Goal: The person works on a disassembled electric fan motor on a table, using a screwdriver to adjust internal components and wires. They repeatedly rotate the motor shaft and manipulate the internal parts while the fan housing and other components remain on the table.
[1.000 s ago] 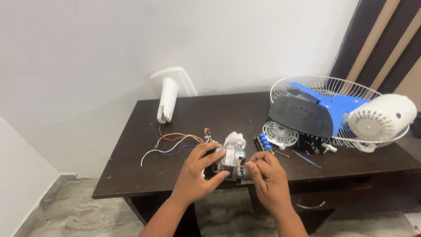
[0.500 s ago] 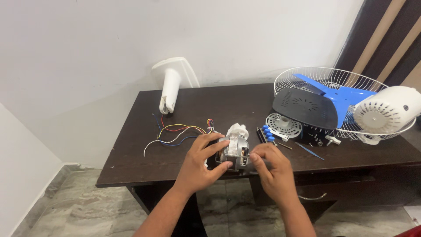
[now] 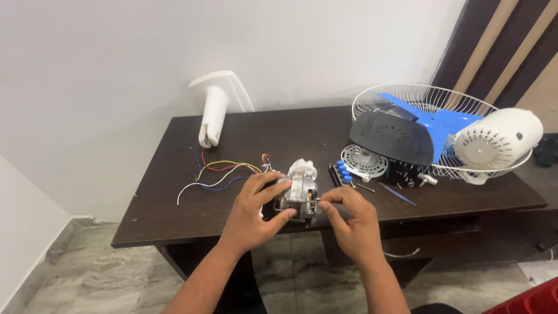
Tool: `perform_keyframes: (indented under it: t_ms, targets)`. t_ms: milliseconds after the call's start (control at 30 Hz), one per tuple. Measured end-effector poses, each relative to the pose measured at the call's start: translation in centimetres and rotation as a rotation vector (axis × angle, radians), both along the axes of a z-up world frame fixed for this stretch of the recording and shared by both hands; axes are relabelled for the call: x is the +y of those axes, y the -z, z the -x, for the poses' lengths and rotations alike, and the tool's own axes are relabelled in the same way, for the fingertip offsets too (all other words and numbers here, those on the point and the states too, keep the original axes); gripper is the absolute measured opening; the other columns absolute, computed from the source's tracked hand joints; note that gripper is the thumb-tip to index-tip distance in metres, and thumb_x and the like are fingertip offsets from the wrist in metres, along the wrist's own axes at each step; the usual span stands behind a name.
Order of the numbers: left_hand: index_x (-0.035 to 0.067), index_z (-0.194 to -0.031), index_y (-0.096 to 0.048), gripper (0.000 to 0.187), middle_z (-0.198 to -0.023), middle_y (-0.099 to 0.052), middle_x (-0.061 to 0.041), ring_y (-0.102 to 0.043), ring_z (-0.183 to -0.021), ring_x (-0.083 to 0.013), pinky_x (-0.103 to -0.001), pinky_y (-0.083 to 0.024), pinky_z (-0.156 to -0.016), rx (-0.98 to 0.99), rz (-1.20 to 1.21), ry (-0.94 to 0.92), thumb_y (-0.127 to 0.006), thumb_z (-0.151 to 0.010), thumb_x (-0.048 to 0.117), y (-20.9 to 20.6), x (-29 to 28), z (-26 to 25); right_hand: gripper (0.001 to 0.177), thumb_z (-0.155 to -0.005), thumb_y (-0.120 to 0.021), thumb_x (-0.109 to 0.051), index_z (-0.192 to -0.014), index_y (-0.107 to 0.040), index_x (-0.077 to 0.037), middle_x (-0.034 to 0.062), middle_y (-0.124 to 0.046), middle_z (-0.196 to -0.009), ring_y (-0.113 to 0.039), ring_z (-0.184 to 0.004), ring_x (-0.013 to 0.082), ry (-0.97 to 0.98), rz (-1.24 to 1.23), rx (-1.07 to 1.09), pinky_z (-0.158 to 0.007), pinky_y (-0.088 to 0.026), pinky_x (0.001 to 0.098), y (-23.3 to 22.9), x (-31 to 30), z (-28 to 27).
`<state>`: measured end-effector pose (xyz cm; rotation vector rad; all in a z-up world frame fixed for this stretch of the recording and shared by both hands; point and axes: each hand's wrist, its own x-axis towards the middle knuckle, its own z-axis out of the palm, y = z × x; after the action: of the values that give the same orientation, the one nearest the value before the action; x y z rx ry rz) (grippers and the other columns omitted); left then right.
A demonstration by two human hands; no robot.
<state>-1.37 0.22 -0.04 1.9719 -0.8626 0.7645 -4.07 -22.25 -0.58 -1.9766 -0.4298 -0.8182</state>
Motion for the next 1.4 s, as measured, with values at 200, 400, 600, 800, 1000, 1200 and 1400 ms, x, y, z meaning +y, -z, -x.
perform_keyframes:
  t_ms: [200,400,600,800,1000,1200,1400]
  targets:
    - [0.013,-0.125,-0.070,0.052,-0.132,-0.064,-0.008,-0.060,-0.125,-0.0281,-0.041,-0.050,-0.106,-0.001,0.004,0.015,-0.086,-0.077,0.023,-0.2,0.0,0.1,0.020,-0.101,-0.061,-0.016,-0.087,-0.068,-0.003,0.0100,-0.072,-0.096,-0.068,-0.087,0.0257,0.092,0.114,-0.073,-0.076,-0.052,0.0339,0.2,0.9,0.0]
    - [0.012,-0.124,-0.071,0.051,-0.133,-0.064,-0.009,-0.060,-0.125,-0.0288,-0.041,-0.049,-0.105,-0.008,0.005,0.004,-0.086,-0.076,0.022,-0.2,0.0,0.2,0.016,-0.096,-0.065,-0.017,-0.098,-0.068,-0.001,0.0094,-0.073,-0.093,-0.071,-0.087,0.0208,0.093,-0.073,-0.011,-0.077,-0.053,0.0324,0.1,0.7,0.4]
    - [0.012,-0.125,-0.071,0.052,-0.132,-0.065,-0.007,-0.060,-0.125,-0.0281,-0.041,-0.049,-0.106,-0.014,0.006,0.010,-0.086,-0.076,0.023,-0.2,0.0,0.1,0.014,-0.090,-0.074,-0.016,-0.094,-0.068,-0.004,0.0079,-0.073,-0.093,-0.071,-0.089,0.0214,-0.037,-0.053,-0.097,-0.083,-0.055,0.0333,-0.2,0.5,0.4]
    - [0.011,-0.126,-0.070,0.053,-0.133,-0.065,-0.008,-0.061,-0.125,-0.0279,-0.041,-0.049,-0.106,-0.021,0.005,0.007,-0.086,-0.076,0.022,-0.3,-0.1,0.0,0.022,-0.097,-0.065,-0.023,-0.091,-0.063,-0.002,0.0100,-0.067,-0.090,-0.064,-0.090,0.0304,0.070,0.070,-0.095,-0.081,-0.049,0.0374,0.4,1.0,-0.2]
    - [0.011,-0.125,-0.070,0.054,-0.132,-0.064,-0.008,-0.060,-0.125,-0.0289,-0.041,-0.049,-0.106,-0.029,-0.015,0.008,-0.087,-0.075,0.023,-0.3,0.0,0.1,0.028,-0.104,-0.057,-0.026,-0.086,-0.064,-0.005,0.0097,-0.067,-0.087,-0.063,-0.087,0.0297,0.161,0.107,-0.124,-0.083,-0.048,0.0398,0.7,1.7,-0.3]
    - [0.011,-0.126,-0.070,0.054,-0.133,-0.063,-0.008,-0.060,-0.125,-0.0286,-0.042,-0.049,-0.106,-0.040,-0.002,0.002,-0.086,-0.075,0.023,0.0,0.0,0.0,0.020,-0.093,-0.068,-0.022,-0.093,-0.064,-0.002,0.0091,-0.067,-0.093,-0.066,-0.091,0.0276,0.000,0.011,-0.212,-0.084,-0.050,0.0383,-0.3,1.0,0.7]
    - [0.011,-0.125,-0.070,0.053,-0.133,-0.063,-0.008,-0.060,-0.125,-0.0284,-0.041,-0.049,-0.106,-0.023,-0.012,0.012,-0.086,-0.077,0.024,0.0,0.1,0.1,0.017,-0.096,-0.068,-0.019,-0.088,-0.066,-0.004,0.0072,-0.068,-0.096,-0.066,-0.092,0.0268,0.041,0.088,-0.152,-0.082,-0.052,0.0368,-0.2,1.1,0.4]
